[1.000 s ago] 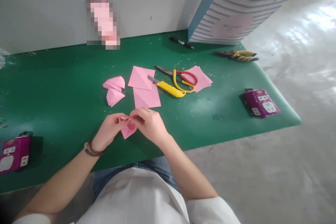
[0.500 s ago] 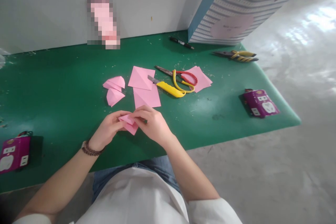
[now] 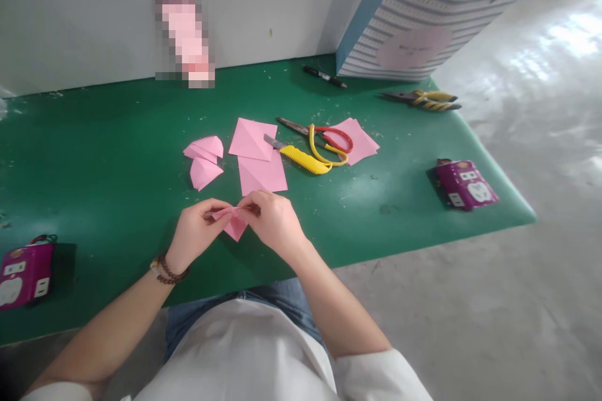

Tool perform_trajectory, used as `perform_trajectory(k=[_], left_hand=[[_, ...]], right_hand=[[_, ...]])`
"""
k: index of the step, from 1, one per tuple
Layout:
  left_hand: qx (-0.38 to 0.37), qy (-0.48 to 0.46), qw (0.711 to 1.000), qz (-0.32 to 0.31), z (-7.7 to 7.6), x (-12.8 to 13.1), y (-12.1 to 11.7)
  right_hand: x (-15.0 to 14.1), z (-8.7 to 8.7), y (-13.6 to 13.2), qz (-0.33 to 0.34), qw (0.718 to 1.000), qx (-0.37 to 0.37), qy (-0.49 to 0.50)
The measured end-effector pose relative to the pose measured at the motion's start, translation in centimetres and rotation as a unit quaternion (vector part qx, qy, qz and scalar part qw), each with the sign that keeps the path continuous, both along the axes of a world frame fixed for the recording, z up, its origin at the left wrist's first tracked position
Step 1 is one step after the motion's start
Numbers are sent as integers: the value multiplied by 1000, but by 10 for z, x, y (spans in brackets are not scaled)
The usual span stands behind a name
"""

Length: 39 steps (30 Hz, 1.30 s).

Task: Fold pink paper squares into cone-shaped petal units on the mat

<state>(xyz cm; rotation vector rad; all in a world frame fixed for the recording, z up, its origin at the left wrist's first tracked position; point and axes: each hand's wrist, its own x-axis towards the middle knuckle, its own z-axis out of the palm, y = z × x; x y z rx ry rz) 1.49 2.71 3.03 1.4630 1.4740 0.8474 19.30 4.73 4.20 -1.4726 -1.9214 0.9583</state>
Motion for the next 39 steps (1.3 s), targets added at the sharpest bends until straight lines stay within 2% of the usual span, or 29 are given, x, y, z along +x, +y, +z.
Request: perform_trajectory(k=[4,8,14,20,26,30,33,39], left_hand=[[-5,0,1000,-1,0,1,1],[-10,-30,999,20,-1,1,4],[-13,-110,992,59,-6,3,4],[-16,-150,983,102,-8,3,2],[37,-151,983,100,-5,1,1],[66,-160,979,107,-7,1,-1],[114,-130,979,105,-5,2,-3],[219,-88,967,98,-1,2,-9]], right_hand=[[-4,0,-2,1,1000,18,14],[-10,-2,-5,18,999,1,29],[-18,-9,-11,-39,995,-23,85],[-29,-14,-19,-54,991,-18,120],[-30,-16,-24,-65,985,77,141],[-27,-13,-26,-78,983,87,144],[-24,-13,-28,-97,978,98,155],[-18,-12,-32,-84,966,191,153]])
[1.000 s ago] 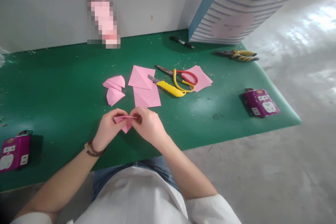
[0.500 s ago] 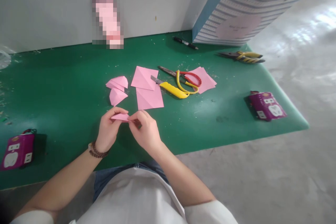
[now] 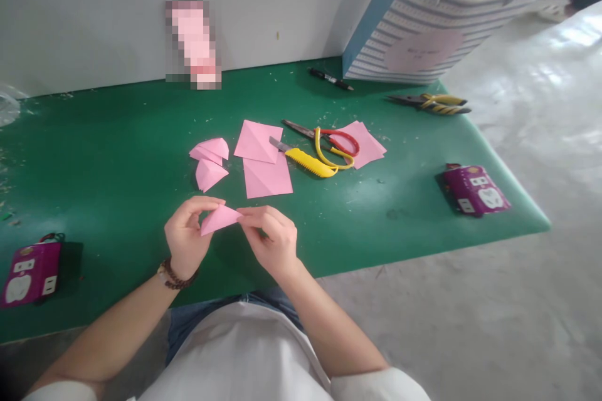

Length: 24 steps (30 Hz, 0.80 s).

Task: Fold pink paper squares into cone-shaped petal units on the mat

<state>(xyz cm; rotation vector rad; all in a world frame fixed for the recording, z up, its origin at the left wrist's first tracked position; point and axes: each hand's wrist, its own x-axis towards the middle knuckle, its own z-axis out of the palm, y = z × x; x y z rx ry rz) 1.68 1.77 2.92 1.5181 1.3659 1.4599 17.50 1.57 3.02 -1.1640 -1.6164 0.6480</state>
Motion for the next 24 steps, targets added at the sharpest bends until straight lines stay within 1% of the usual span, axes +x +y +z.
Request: perform_trajectory(k=[4,6,7,8,9,10,11,12,13,14,15,16,17,18,20,21,22,23,24], left_hand=[[87,40,995,-15,0,-1,-2],[86,39,995,-31,-1,-2,0],[60,25,997,-42,-2,-2,1],[17,-5,998,-53,-3,-3,3],[-41,-52,996,-66,-4,-4,5],[-108,-114,984,-81,-4,-5,7],[-175,-189,962,-92,-3,-6,8],[-245,-261,927,-114,-2,-7,9],[-309,-324,883,-141,1,-9,9],[-361,-365,841,-171,4,-9,10],[-393,-391,809,-196,6,-10,10],[-405,-411,790,-207,9,-10,10],[-411,-423,780,-210,11,-10,10],[-410,-431,776,-209,13,-10,10],[-400,-439,780,-196,14,-10,10],[-394,-439,784,-191,14,-11,11],[-389,-435,791,-186,14,-11,11],[-383,-427,799,-182,14,-11,11],[-376,-416,808,-179,13,-12,12]], right_hand=[[2,1,-2,-7,1000,27,12],[5,0,-2,-12,997,70,19],[7,-1,-3,-22,995,97,15],[10,-2,-3,-40,992,123,9],[12,-4,-2,-62,987,149,-2],[15,-6,-2,-82,981,176,-11],[17,-8,-1,-97,975,201,-17],[18,-9,-1,-104,969,222,-18],[19,-11,-1,-102,966,237,-17],[20,-12,-1,-93,965,244,-17],[19,-12,-1,-82,966,246,-19],[19,-12,-1,-72,967,243,-23],[18,-12,-1,-66,968,239,-30],[17,-12,-2,-61,970,234,-36],[15,-11,-2,-50,975,214,-38],[14,-11,-2,-40,980,192,-28],[14,-11,-1,-26,987,156,-3],[13,-12,0,-8,994,104,39],[13,-12,0,14,994,40,100]])
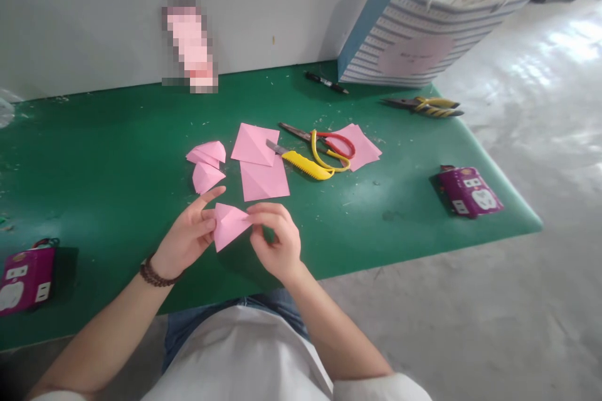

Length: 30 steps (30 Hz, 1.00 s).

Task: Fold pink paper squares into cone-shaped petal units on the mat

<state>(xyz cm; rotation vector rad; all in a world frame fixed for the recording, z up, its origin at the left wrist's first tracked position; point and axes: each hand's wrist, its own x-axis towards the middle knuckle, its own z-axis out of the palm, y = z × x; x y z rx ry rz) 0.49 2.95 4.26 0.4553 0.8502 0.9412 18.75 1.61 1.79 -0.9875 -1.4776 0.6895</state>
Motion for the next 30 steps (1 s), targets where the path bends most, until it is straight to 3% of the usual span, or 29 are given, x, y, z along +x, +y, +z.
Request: perform_trajectory(k=[2,5,7,9,14,19,27,30], left_hand=[[25,26,999,4,-1,-1,0],[62,58,996,6,-3,-1,0],[76,65,995,0,-5,-1,0],[78,56,995,-11,-7,-1,-1],[47,12,998,-44,-7,0,0],[32,13,999,-23,-4,1,1],[29,-33,999,-27,-7,0,0],[19,-24,999,-39,-8,-1,1]], right_hand=[[-1,-1,1,69,976,-147,143],[-1,1,3,132,892,-319,294],[-1,5,3,138,858,-376,323],[-1,8,4,134,846,-397,330],[-4,9,3,138,848,-381,342],[-10,3,0,183,845,-357,353],[-9,-7,2,194,889,-308,279],[-4,-4,5,185,940,-223,179]])
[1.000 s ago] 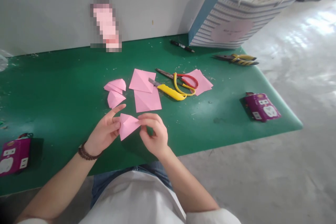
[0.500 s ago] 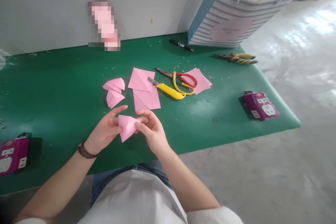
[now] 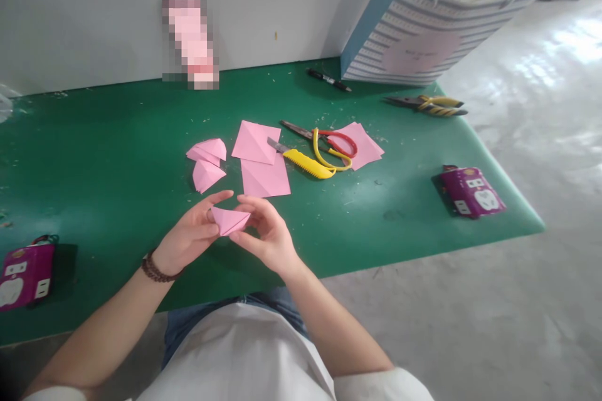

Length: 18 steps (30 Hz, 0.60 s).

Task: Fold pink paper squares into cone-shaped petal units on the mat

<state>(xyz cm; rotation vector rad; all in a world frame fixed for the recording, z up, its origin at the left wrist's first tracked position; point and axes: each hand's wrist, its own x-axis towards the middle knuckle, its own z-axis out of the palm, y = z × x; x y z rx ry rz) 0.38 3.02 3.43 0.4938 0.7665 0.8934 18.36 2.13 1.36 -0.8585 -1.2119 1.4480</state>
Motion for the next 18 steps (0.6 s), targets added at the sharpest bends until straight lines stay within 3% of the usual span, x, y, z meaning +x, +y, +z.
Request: perform_trajectory(k=[3,6,10,18], left_hand=[[-38,15,999,-28,-1,-1,1],[-67,10,995,-72,0,0,2],[-81,-33,990,-113,1,0,3],[-73,-30,992,-102,-4,-3,1]], right_hand=[[7,11,6,-9,980,148,-132],[12,24,14,41,950,229,-211],[15,30,19,84,942,235,-226],[12,22,17,61,948,234,-209]])
